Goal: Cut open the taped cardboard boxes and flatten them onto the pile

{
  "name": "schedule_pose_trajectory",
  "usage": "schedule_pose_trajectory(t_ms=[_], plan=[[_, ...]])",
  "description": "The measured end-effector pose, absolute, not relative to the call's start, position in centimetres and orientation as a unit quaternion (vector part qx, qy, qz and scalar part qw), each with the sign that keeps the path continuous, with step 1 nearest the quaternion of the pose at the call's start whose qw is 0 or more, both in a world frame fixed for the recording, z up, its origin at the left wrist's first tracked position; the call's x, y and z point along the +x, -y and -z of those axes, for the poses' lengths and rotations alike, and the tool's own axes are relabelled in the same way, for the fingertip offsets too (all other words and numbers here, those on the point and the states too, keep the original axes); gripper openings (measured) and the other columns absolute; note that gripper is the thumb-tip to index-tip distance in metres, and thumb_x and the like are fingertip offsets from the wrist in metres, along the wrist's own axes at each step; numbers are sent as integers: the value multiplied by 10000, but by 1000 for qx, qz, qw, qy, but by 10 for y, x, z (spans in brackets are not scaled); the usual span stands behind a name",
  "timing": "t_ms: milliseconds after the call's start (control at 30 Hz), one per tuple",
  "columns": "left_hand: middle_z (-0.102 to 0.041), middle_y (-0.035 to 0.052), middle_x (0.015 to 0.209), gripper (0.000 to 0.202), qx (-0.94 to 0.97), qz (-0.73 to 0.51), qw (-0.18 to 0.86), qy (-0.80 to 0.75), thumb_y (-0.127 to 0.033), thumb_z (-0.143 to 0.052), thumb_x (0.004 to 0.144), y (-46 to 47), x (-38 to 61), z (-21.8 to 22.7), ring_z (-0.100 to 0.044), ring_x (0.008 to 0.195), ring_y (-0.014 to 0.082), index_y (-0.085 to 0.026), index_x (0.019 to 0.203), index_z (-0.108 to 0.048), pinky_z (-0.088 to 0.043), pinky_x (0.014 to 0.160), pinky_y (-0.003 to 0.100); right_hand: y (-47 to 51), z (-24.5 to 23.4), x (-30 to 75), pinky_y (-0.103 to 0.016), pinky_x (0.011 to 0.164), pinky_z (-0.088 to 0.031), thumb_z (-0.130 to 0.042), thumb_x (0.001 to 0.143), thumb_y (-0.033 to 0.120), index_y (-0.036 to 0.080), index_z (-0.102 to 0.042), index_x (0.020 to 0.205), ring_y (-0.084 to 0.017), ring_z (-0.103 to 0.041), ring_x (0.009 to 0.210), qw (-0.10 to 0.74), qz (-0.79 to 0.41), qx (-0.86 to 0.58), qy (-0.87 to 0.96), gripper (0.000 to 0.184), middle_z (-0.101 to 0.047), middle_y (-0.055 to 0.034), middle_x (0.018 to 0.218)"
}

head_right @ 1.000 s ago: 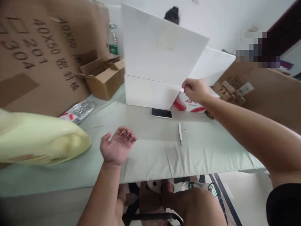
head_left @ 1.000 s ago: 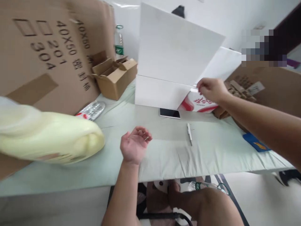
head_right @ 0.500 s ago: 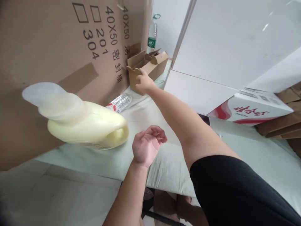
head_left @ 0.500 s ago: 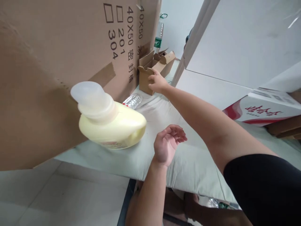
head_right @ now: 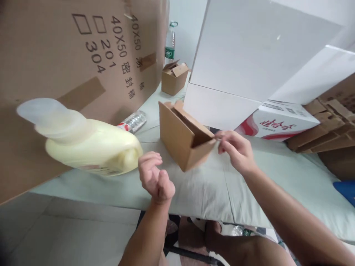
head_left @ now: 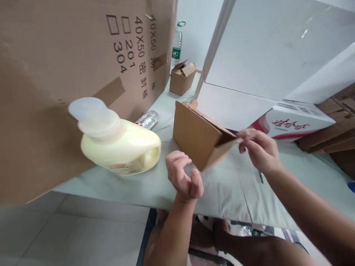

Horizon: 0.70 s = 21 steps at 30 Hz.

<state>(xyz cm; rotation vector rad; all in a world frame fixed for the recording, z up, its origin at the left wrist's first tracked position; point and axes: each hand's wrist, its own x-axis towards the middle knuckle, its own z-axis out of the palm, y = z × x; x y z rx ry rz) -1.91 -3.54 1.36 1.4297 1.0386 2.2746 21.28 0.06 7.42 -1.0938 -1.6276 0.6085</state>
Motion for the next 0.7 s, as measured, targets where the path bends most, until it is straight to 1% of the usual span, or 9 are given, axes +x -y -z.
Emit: schedule_pose_trajectory(t_ms=[67, 167, 267, 333, 400, 467, 567, 633, 700], plan=[[-590, 94, 1074, 226, 503, -774, 131, -362, -323, -548, 951, 32, -17, -13, -580, 1025, 289, -261, 1150, -634, -459, 974, 472, 49, -64, 236, -298, 485, -492, -740, 878, 434, 315, -635, 837, -166, -584, 575, 589, -261, -452, 617, 164, -684, -12, 816], [-616, 135, 1292, 364, 539, -722, 225, -371, -382, -517, 989, 25, -11, -11, -568, 1246, 321, -245, 1313, -611, -422, 1091, 478, 109, -45, 258, -339, 499, -498, -718, 885, 442, 387, -689, 972, -221, -621, 628, 590, -233, -492, 596, 108, -678, -28, 778], [-681, 127, 1275, 344, 570, -653, 356, -349, -427, -540, 987, 21, -1, -11, -615, 1242, 320, -236, 1242, -670, -433, 1101, 450, 144, -38, 272, -421, 566, -543, -625, 922, 417, 352, -719, 937, -276, -663, 695, 545, -178, -507, 644, 115, -679, -71, 774], [-705, 110, 1226, 281, 557, -645, 393, -346, -423, -605, 957, 20, 8, -13, -638, 1197, 305, -237, 1146, -697, -453, 1078, 425, 154, -44, 279, -437, 577, -551, -578, 936, 378, 322, -700, 911, -280, -671, 676, 500, -155, -484, 701, 136, -683, -78, 759], [-706, 95, 1197, 230, 529, -666, 401, -341, -414, -624, 951, 19, 18, -14, -644, 1159, 279, -236, 1076, -698, -472, 1049, 402, 157, -56, 285, -410, 548, -539, -557, 935, 326, 301, -676, 905, -258, -667, 633, 443, -136, -458, 759, 126, -691, -73, 759], [-695, 84, 1186, 238, 504, -691, 407, -320, -439, -616, 959, 15, 25, -14, -640, 1138, 255, -234, 1050, -694, -484, 1029, 380, 157, -68, 288, -375, 528, -530, -552, 918, 285, 286, -674, 903, -233, -675, 643, 396, -107, -444, 796, 122, -717, -81, 847], [-671, 73, 1213, 336, 484, -718, 422, -267, -544, -619, 940, 6, 33, -11, -639, 1118, 238, -241, 1071, -682, -493, 1006, 365, 159, -79, 288, -354, 601, -564, -550, 910, 255, 248, -715, 913, -221, -703, 797, 333, -50, -469, 816, 165, -694, -120, 1114], [-655, 67, 1251, 366, 481, -722, 435, -242, -585, -644, 908, 1, 36, -8, -647, 1116, 242, -253, 1064, -648, -496, 1001, 377, 161, -79, 288, -353, 673, -582, -543, 926, 240, 224, -752, 993, -222, -697, 897, 282, -21, -494, 822, 220, -628, -139, 1241], [-654, 62, 1252, 338, 480, -717, 448, -233, -571, -656, 901, -2, 39, -6, -649, 1137, 253, -263, 1026, -594, -492, 1012, 398, 163, -76, 288, -356, 733, -590, -540, 949, 226, 217, -751, 1158, -221, -681, 958, 238, -9, -513, 825, 297, -572, -146, 1328]])
